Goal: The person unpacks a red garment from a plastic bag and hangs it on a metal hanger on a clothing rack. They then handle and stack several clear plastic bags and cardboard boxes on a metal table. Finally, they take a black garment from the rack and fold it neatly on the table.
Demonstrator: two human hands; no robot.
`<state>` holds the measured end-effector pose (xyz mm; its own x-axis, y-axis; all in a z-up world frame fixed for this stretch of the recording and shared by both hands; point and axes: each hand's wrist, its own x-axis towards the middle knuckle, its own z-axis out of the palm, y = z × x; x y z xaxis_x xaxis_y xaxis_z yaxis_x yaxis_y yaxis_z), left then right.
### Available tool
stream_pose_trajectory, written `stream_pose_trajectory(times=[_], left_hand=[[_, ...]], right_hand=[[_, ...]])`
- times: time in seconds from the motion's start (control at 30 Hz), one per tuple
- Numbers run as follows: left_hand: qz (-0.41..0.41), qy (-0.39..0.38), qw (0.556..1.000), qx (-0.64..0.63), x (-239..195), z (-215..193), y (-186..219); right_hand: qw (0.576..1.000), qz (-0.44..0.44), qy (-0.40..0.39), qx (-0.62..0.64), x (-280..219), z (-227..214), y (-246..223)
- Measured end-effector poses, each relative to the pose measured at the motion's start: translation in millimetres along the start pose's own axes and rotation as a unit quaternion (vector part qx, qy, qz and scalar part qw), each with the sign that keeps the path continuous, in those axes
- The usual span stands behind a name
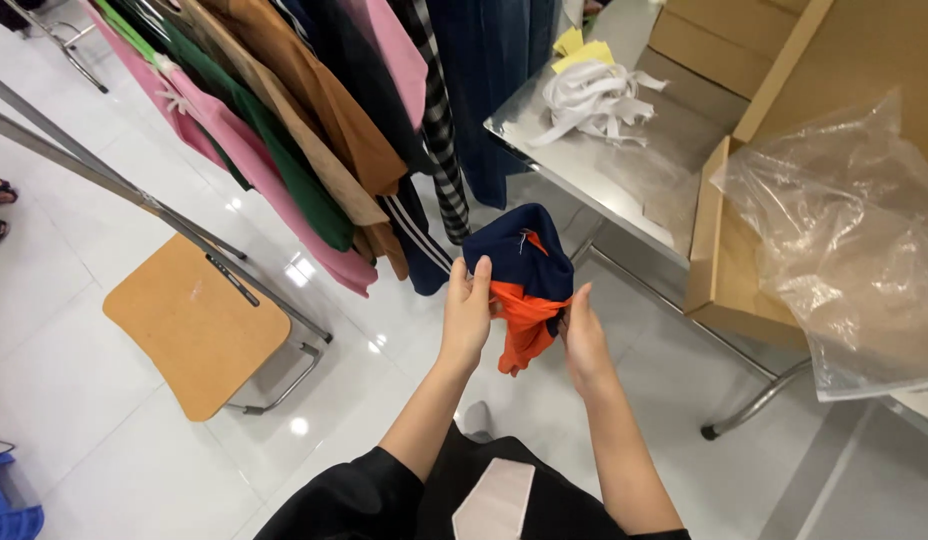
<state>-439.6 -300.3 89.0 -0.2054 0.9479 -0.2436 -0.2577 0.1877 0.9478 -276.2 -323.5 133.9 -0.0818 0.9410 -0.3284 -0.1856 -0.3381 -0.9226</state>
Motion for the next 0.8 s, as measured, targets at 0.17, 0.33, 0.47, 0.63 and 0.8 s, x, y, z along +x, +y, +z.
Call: stream_pose_trajectory(times=[0.17, 0.33, 0.47, 0.63, 0.8], left_hand=[[0.031, -0.068, 0.997, 0.025, 32.4, -2.6, 70.4], [0.026, -0.09, 0.996, 0.01, 72.0, -32.8, 96.4], [0.08, 0.015, 0.996, -0.026, 117.3, -74.8, 123.5], [0.129, 0.063, 0.989, -0.019, 141.1, -82.1, 184.6], [0.184, 0.093, 0.978, -0.023, 185.3, -77.0, 202.9]], right_hand=[[0.992, -0.043, 0.01, -0.114, 108.3, -4.0, 65.0], [0.977, -0.076, 0.014, -0.197, 166.4, 14.6, 33.6], [0.963, -0.088, -0.025, -0.255, 214.4, 9.5, -23.2], [0.904, -0.105, -0.046, -0.413, 294.7, 43.0, -79.9], [0.846, -0.245, -0.028, -0.472, 410.7, 68.5, -114.3]])
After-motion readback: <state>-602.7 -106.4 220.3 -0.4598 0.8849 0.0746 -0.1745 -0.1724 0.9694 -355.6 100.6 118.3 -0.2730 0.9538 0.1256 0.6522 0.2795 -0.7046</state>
